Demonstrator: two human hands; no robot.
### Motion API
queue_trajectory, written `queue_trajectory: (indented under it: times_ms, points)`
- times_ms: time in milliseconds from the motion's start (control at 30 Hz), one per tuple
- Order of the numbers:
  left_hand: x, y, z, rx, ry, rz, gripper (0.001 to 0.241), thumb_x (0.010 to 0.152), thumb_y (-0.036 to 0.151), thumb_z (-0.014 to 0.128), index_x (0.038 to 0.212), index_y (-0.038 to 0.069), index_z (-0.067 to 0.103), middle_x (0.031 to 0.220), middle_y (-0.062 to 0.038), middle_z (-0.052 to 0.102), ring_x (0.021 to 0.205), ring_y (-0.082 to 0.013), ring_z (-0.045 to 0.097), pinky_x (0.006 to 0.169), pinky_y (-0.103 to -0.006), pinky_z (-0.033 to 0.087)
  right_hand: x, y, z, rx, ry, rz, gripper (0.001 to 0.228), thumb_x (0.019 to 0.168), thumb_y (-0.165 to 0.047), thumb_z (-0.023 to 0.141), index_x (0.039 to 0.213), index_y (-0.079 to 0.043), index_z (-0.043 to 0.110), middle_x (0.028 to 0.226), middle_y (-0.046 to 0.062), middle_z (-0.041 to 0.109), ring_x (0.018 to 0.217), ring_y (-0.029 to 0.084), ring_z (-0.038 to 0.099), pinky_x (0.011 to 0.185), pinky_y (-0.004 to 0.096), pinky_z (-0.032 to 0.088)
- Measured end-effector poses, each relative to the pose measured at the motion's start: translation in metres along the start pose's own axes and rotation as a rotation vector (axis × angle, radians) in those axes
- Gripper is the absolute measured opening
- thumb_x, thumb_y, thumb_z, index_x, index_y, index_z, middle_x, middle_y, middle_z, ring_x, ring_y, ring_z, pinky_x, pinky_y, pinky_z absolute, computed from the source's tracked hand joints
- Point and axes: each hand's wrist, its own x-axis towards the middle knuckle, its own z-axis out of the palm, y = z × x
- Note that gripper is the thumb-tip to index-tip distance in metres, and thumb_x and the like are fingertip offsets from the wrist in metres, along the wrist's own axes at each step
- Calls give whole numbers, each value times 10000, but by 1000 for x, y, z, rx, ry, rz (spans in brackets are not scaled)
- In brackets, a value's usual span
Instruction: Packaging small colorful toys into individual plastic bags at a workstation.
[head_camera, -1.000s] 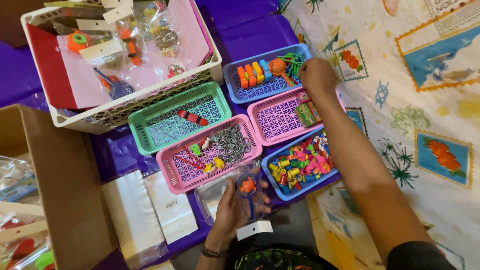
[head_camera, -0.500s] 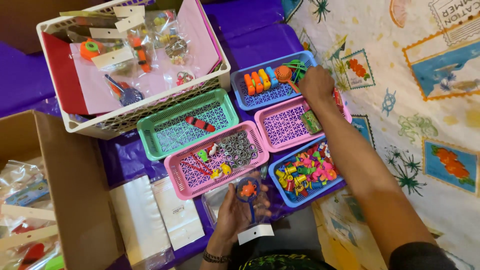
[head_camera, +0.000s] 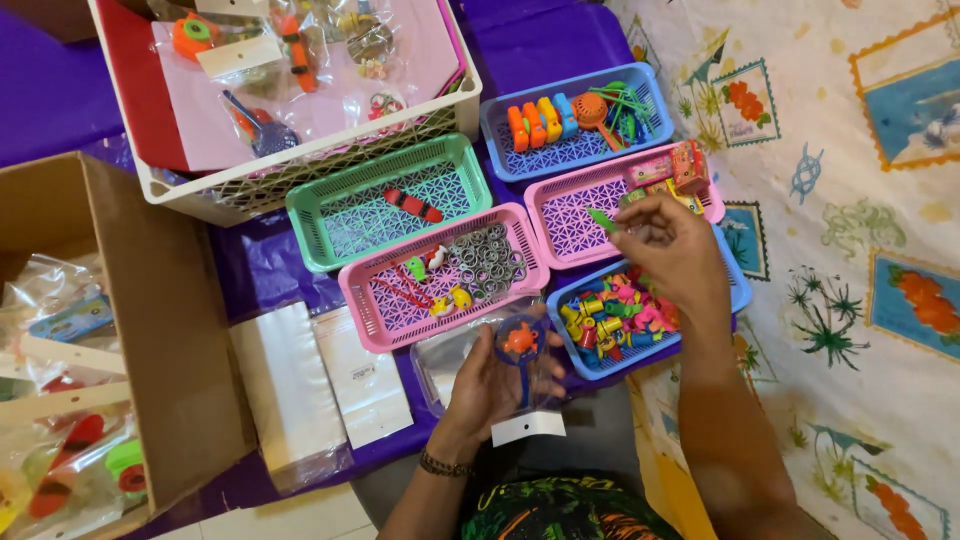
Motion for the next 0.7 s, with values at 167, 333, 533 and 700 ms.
queue_trajectory:
  times_ms: [167,333,533,700]
  points:
    - [8,-14,-7,140,58,30,838,998,652,363,1553,24,340,1255,-216,595,992,-320,709,805,-510,637,-60,-16,4,110,-17,-173,183,879,22,736,1051,-24,777,877,119,721,664,117,601,608,241,510]
    - [-1,-15,1,277,82,-19,878,968,692,386,1550,36,361,1243,-215,584,973,-312,706,783,-519,634,-82,-20,8,-103,-49,-350,172,892,-15,749,1028,-95,819,983,65,754,703,120,616,602,237,508]
    - [-15,-27,0,361,47,-73,818,997,652,383,1532,33,367,1211,-227,561,970,-330,696,763,-494,636,-92,-28,8,-158,-178,-492,167,950,-21,681,1034,-100,803,986,78,751,835,240,720,708,312,573]
    - [-18,-28,3,334,45,-167,800,996,659,369,1522,59,427,1229,-198,571,988,-321,689,778,-476,637,-95,-33,14,-162,-286,-552,152,926,-40,698,1071,-23,738,913,172,743,846,386,738,724,463,586]
